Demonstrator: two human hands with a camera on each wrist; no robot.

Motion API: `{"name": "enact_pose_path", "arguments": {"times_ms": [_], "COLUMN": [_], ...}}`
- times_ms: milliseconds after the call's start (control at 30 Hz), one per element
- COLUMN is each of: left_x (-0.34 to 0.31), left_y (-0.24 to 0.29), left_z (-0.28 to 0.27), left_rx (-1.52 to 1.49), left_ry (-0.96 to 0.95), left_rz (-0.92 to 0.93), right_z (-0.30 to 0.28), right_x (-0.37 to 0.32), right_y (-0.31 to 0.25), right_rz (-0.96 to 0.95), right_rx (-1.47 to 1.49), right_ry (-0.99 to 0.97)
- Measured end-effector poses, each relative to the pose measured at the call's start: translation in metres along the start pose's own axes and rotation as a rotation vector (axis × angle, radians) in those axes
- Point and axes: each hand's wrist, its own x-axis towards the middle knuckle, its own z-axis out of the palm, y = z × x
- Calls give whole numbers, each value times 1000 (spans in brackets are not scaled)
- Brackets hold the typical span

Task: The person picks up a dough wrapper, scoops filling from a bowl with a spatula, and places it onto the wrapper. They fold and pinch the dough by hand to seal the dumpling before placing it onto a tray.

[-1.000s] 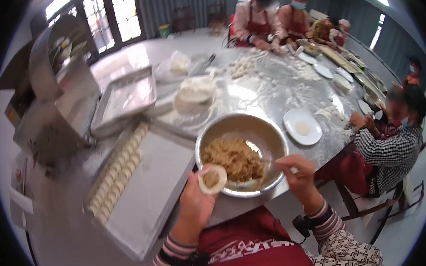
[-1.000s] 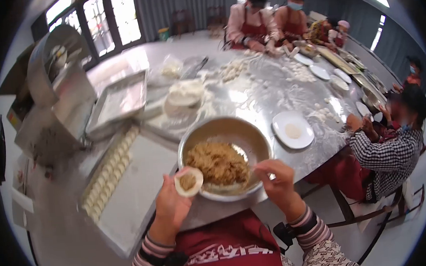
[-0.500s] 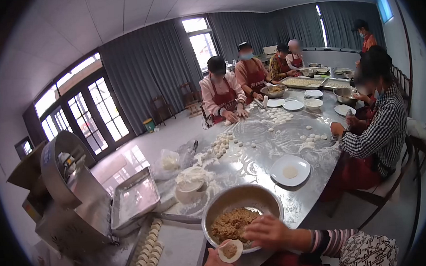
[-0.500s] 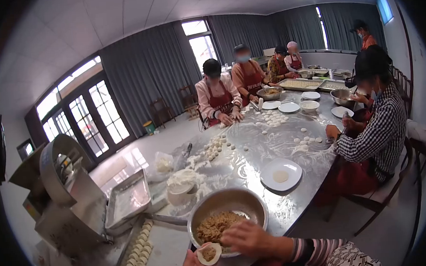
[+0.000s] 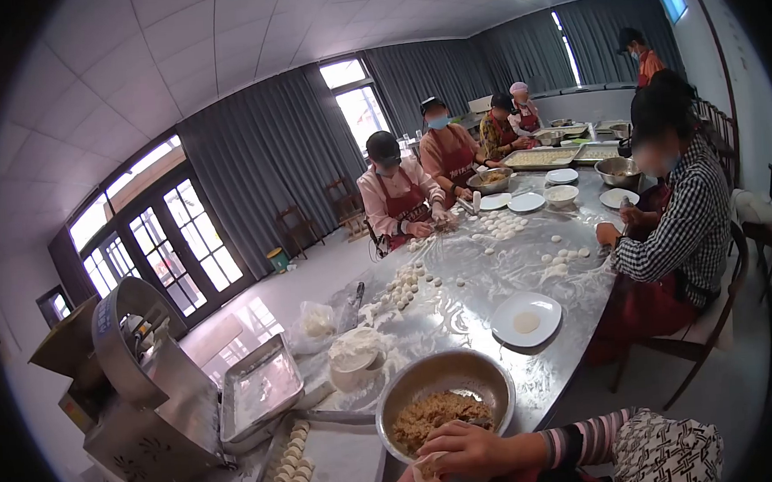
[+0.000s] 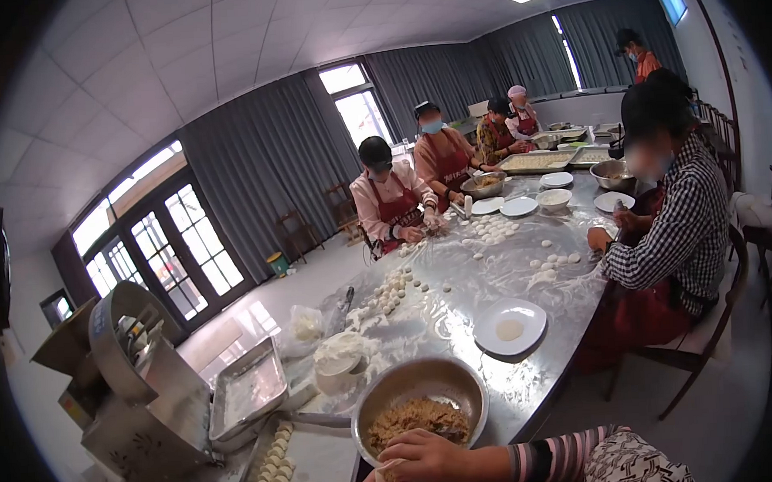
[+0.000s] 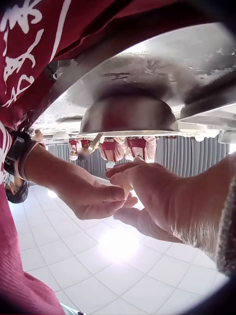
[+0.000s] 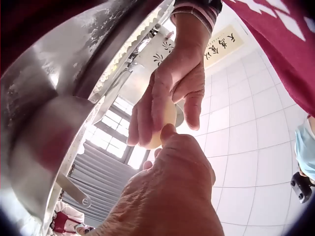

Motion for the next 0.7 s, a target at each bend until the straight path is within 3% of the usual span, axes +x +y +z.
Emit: {"name": "enact_pose_path", "arguments": {"times_ms": [33, 133, 267, 333, 367, 433, 467, 567, 700], "left_x": [-3, 0, -2, -3, -3, -3, -4, -9, -8], "left_y": [10, 0, 3, 12, 9, 1, -2, 4, 0], "left_z": [16, 15, 15, 18, 12, 4, 2, 12, 10], "left_rx": [63, 263, 262, 240, 245, 259, 255, 357, 311], "left_ry": [-64, -9, 41, 30, 33, 155, 156, 283, 249], "left_rz": [54, 121, 104, 164, 169, 289, 289, 287, 258], "right_z": [3, 10, 13, 14, 12, 1, 1, 24, 33], "right_x": [1, 4, 8, 13, 14, 12, 10, -13, -22], "right_y": [0, 3, 1, -9, -15, -26, -24, -3, 3], "right_rz": [62, 71, 85, 280, 273, 826, 827, 1069, 1038], "right_rx": [57, 106, 109, 161, 164, 290, 289, 1056, 1241], "right_ry": [27, 59, 58, 211, 213, 49, 45, -187, -227]}}
